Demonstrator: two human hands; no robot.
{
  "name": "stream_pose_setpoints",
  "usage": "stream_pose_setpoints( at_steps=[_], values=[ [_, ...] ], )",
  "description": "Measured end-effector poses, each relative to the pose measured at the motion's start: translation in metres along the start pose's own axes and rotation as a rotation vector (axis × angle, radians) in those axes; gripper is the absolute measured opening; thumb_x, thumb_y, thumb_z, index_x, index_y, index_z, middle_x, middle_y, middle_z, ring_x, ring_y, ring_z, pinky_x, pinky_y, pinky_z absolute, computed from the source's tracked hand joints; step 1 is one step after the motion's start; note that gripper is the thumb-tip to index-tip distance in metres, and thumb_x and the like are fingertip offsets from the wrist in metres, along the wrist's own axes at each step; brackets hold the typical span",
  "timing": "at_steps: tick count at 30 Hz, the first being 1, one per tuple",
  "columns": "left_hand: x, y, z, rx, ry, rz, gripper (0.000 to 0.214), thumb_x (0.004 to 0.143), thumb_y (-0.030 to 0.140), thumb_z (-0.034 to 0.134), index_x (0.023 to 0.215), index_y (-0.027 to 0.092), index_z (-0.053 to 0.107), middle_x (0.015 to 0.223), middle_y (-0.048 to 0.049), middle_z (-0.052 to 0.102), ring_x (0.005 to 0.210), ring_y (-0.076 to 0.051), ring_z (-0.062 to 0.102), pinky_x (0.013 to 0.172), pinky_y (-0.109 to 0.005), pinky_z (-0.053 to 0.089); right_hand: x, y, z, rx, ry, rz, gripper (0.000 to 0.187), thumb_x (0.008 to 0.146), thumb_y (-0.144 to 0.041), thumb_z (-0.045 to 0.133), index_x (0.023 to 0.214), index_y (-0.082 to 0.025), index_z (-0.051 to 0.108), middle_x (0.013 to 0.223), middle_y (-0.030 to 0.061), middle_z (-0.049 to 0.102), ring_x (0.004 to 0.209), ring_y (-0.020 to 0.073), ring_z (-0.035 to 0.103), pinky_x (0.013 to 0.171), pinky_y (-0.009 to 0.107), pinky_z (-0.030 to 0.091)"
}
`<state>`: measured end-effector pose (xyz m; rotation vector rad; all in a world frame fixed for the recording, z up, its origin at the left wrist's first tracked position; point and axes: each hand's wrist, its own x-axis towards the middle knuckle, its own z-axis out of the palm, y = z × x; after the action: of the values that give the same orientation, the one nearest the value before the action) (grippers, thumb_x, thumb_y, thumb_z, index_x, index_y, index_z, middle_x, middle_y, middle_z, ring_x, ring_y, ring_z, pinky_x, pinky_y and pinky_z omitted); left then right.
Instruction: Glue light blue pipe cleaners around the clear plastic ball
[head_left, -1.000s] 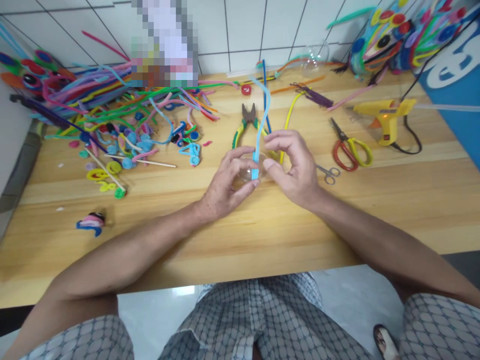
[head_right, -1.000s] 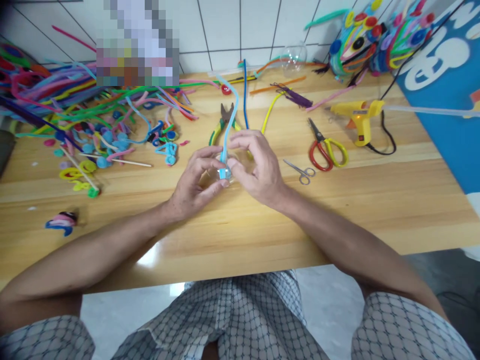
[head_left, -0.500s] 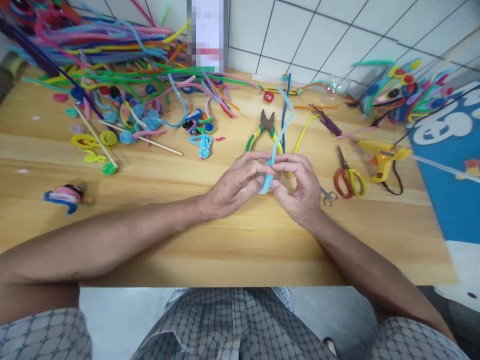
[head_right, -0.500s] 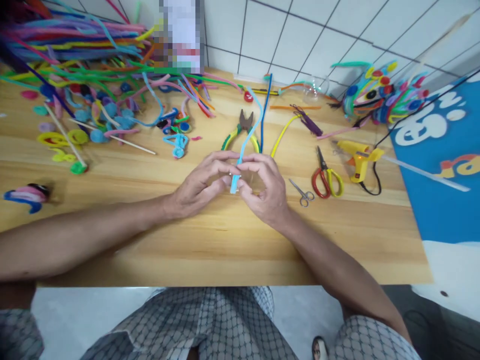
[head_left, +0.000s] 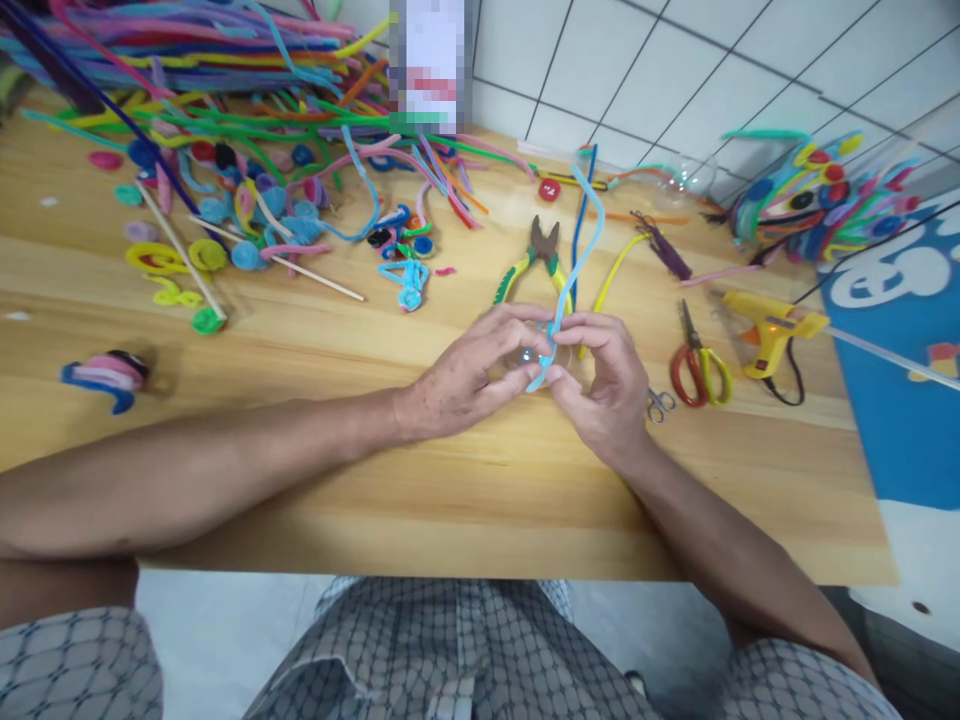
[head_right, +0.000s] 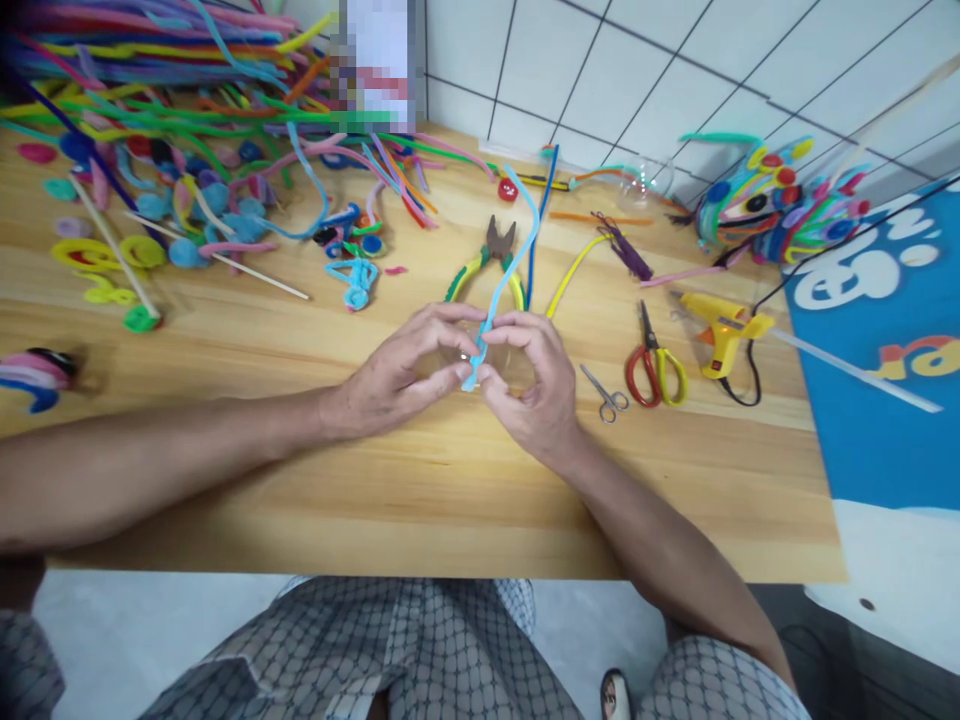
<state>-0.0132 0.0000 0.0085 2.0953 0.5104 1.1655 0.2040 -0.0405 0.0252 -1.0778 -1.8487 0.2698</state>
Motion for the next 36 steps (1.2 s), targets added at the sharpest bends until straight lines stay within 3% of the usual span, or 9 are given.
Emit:
stream_pose_setpoints(
  at_steps=[7,13,16,29,36],
  values=[
    [0.002,-0.002,-0.001,-0.021,0.002,0.003,0.014,0.112,0.032,0.064,0.124,0.025,0.065,0.140,-0.0132,0.074,0.146,-0.027,0.064,0.122,-0.052,0.053,0.001,0.002,-0.004,-0.123,-0.029,-0.067,0.030,0.097,-0.026,0.074,0.126,-0.032,0.070,0.127,0.0080,0.077,0.119,0.0308,0.075,0.105,0.055,0.062],
    [0.002,-0.008,-0.002,-0.079,0.032,-0.048,0.019,0.112,0.036,0.065,0.128,0.026,0.065,0.142,-0.0130,0.071,0.146,-0.025,0.063,0.122,-0.048,0.054,0.000,0.013,-0.008,-0.190,-0.178,-0.217,0.069,0.091,-0.026,0.072,0.157,-0.032,0.052,0.147,0.0135,0.070,0.134,0.0383,0.068,0.111,0.065,0.059],
    [0.002,-0.009,-0.002,-0.101,0.037,-0.059,0.019,0.112,0.037,0.066,0.128,0.026,0.066,0.142,-0.0124,0.071,0.145,-0.026,0.064,0.123,-0.049,0.053,0.000,0.016,-0.009,-0.221,-0.220,-0.231,0.078,0.091,-0.027,0.071,0.164,-0.033,0.045,0.151,0.0144,0.066,0.138,0.0404,0.065,0.112,0.068,0.057],
    [0.001,-0.010,-0.002,-0.079,0.057,0.002,0.019,0.111,0.031,0.067,0.129,0.024,0.066,0.140,-0.0132,0.072,0.143,-0.024,0.066,0.123,-0.045,0.053,-0.002,0.016,-0.004,-0.257,-0.208,-0.268,0.082,0.091,-0.025,0.072,0.166,-0.031,0.040,0.151,0.0159,0.064,0.139,0.0406,0.064,0.112,0.069,0.057],
    [0.000,-0.005,-0.005,-0.026,0.037,-0.016,0.019,0.110,0.032,0.068,0.128,0.026,0.066,0.142,-0.0126,0.073,0.144,-0.026,0.065,0.122,-0.051,0.053,-0.004,0.016,-0.004,-0.227,-0.216,-0.248,0.083,0.087,-0.024,0.075,0.162,-0.033,0.042,0.154,0.0166,0.063,0.141,0.0421,0.064,0.114,0.071,0.057]
  ],
)
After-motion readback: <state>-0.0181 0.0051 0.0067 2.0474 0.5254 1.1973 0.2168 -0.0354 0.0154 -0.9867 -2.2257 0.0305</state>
